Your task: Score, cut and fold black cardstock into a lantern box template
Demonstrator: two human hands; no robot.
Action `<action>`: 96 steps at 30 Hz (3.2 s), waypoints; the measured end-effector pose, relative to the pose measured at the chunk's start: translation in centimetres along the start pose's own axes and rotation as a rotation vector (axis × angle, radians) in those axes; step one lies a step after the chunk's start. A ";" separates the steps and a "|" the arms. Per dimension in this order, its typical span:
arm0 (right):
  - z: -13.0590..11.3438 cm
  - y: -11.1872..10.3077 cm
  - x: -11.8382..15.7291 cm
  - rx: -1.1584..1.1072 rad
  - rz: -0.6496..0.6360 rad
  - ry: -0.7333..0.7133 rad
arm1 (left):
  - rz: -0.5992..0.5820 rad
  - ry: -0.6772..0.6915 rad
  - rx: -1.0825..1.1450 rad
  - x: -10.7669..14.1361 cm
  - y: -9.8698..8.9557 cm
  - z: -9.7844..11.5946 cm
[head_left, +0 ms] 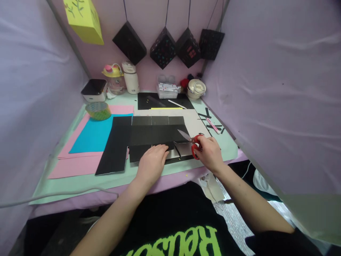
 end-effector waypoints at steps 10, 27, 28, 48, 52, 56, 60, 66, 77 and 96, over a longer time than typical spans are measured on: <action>1.4 1.7 2.2 -0.141 -0.180 0.143 | -0.123 0.167 -0.170 0.8 1.4 1.4; 0.8 1.5 3.0 -0.172 -0.168 0.185 | 0.009 0.066 -0.218 -0.1 4.1 5.0; 0.8 1.5 3.1 -0.173 -0.165 0.182 | 0.013 0.068 -0.220 -0.1 4.1 4.9; 1.4 2.9 4.7 -0.201 -0.211 0.244 | 0.023 0.049 0.062 -1.0 1.5 3.6; 1.3 3.1 5.2 -0.203 -0.224 0.232 | -0.005 -0.102 0.236 -2.8 0.3 2.2; 1.1 3.3 5.5 -0.213 -0.242 0.210 | 0.027 -0.162 0.399 -4.1 -0.5 1.7; 1.2 3.1 5.6 -0.252 -0.307 0.247 | 0.078 -0.244 0.554 -4.4 -1.1 1.3; 2.0 1.4 4.7 -0.516 -0.235 0.484 | 0.355 -0.394 0.966 -3.6 -1.4 0.3; 3.5 -3.4 3.8 -0.538 0.229 0.604 | 0.301 0.041 0.874 -11.3 1.4 8.9; -7.1 0.5 8.1 -1.296 -0.755 0.514 | 0.133 0.076 -0.026 5.7 -3.7 -1.5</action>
Point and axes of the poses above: each hand's wrist, its own x-axis away from the middle knuckle, its own y-axis out of the palm, z = x × y, the point moved 6 cm from there along -x, towards the middle knuckle, and after that the axes turned 7 degrees about x, right-handed, at the moved point
